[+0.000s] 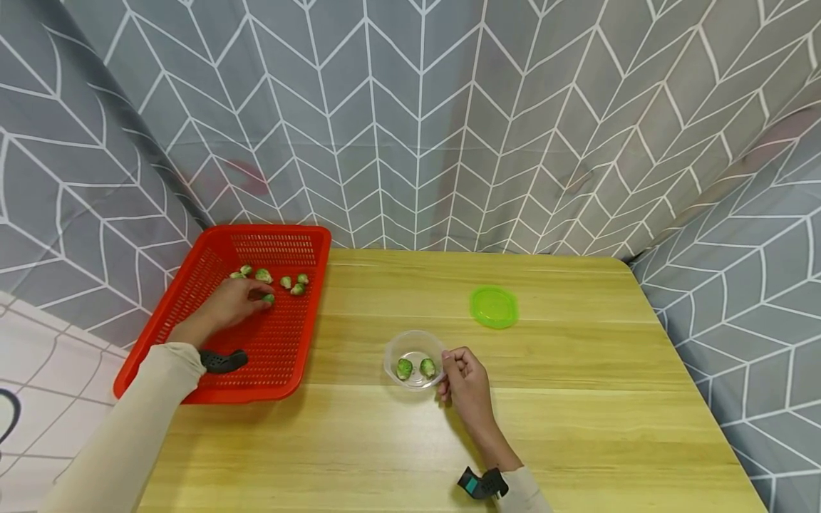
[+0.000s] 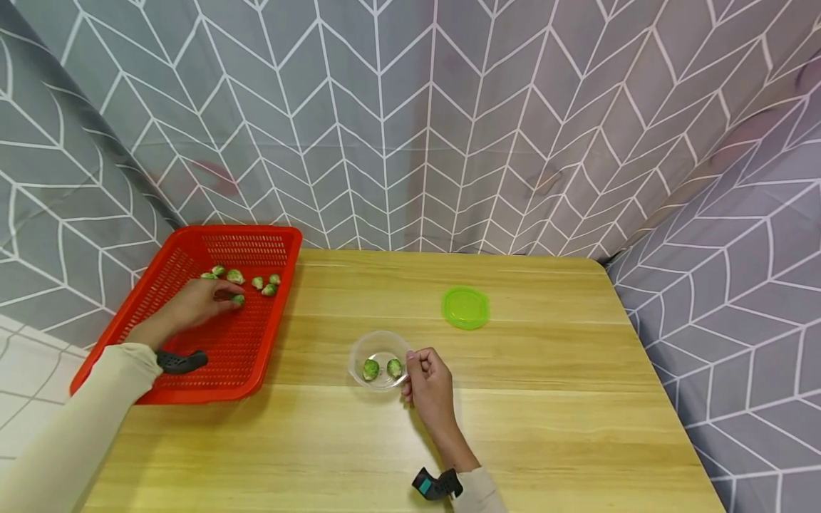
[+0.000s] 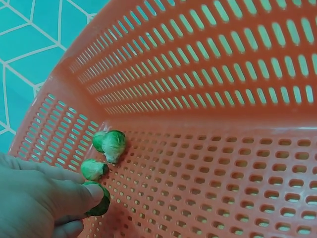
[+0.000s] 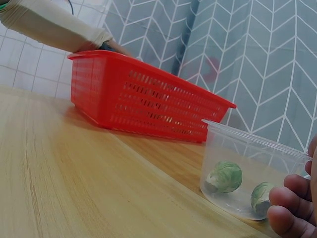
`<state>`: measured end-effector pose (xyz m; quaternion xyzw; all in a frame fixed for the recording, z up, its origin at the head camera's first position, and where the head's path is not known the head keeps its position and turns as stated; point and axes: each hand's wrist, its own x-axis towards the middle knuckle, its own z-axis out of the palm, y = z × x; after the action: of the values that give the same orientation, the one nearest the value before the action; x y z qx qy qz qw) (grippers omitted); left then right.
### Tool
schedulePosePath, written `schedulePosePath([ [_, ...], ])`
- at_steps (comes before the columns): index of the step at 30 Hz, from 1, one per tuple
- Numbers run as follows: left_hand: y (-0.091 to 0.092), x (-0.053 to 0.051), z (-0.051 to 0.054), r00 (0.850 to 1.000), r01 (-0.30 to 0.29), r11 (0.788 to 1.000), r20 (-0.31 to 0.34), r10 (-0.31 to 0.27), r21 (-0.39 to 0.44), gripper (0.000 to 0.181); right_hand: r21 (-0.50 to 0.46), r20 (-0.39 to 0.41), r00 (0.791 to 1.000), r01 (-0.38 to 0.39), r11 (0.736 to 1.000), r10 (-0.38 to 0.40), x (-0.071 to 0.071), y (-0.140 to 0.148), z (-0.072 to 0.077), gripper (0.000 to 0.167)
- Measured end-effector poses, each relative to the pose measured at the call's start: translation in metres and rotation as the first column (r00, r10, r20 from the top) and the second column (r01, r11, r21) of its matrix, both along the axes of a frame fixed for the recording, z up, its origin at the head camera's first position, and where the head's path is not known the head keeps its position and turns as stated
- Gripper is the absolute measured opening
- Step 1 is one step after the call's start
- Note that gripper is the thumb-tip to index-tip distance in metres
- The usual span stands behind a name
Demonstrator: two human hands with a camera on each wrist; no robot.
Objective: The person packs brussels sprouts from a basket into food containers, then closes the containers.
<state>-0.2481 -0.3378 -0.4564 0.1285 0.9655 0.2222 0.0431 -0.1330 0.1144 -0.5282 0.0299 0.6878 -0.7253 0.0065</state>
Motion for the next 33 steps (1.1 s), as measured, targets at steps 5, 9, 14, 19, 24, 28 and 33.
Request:
schedulePosePath([
  [5,0.001,0.005,0.003,1.000,-0.020,0.999,-0.021,0.021,0.025,0.029,0.007,-0.018,1.000,0.000,1.000,0.000,0.001,-0.001,0.000,0.036],
  [9,0.002,0.009,0.006,0.998,-0.044,0.998,-0.037,0.046,0.047,0.029,0.009,-0.020,1.000,0.002,1.000,-0.002,0.001,0.000,0.000,0.036],
  [14,0.003,0.013,0.010,0.998,-0.054,0.996,-0.038,0.057,0.073,0.031,0.003,-0.021,1.000,0.000,1.000,0.000,0.001,0.000,0.000,0.037],
  [19,0.005,0.018,0.013,0.997,-0.062,0.994,-0.034,0.065,0.085,0.033,-0.002,-0.023,1.000,-0.009,1.000,0.009,0.002,0.000,0.002,0.036],
  [24,0.010,0.023,0.017,0.997,-0.054,0.992,-0.057,0.060,0.114,0.033,-0.002,-0.024,1.000,-0.012,1.000,0.012,0.002,-0.001,0.002,0.035],
  [28,0.013,0.028,0.021,0.996,-0.045,0.988,-0.076,0.057,0.146,0.032,-0.001,-0.023,1.000,-0.009,1.000,0.009,0.002,-0.001,0.001,0.034],
  [33,0.016,0.031,0.027,0.994,-0.045,0.984,-0.089,0.061,0.173,0.032,0.000,-0.019,1.000,-0.002,1.000,0.002,0.002,0.000,0.000,0.035],
])
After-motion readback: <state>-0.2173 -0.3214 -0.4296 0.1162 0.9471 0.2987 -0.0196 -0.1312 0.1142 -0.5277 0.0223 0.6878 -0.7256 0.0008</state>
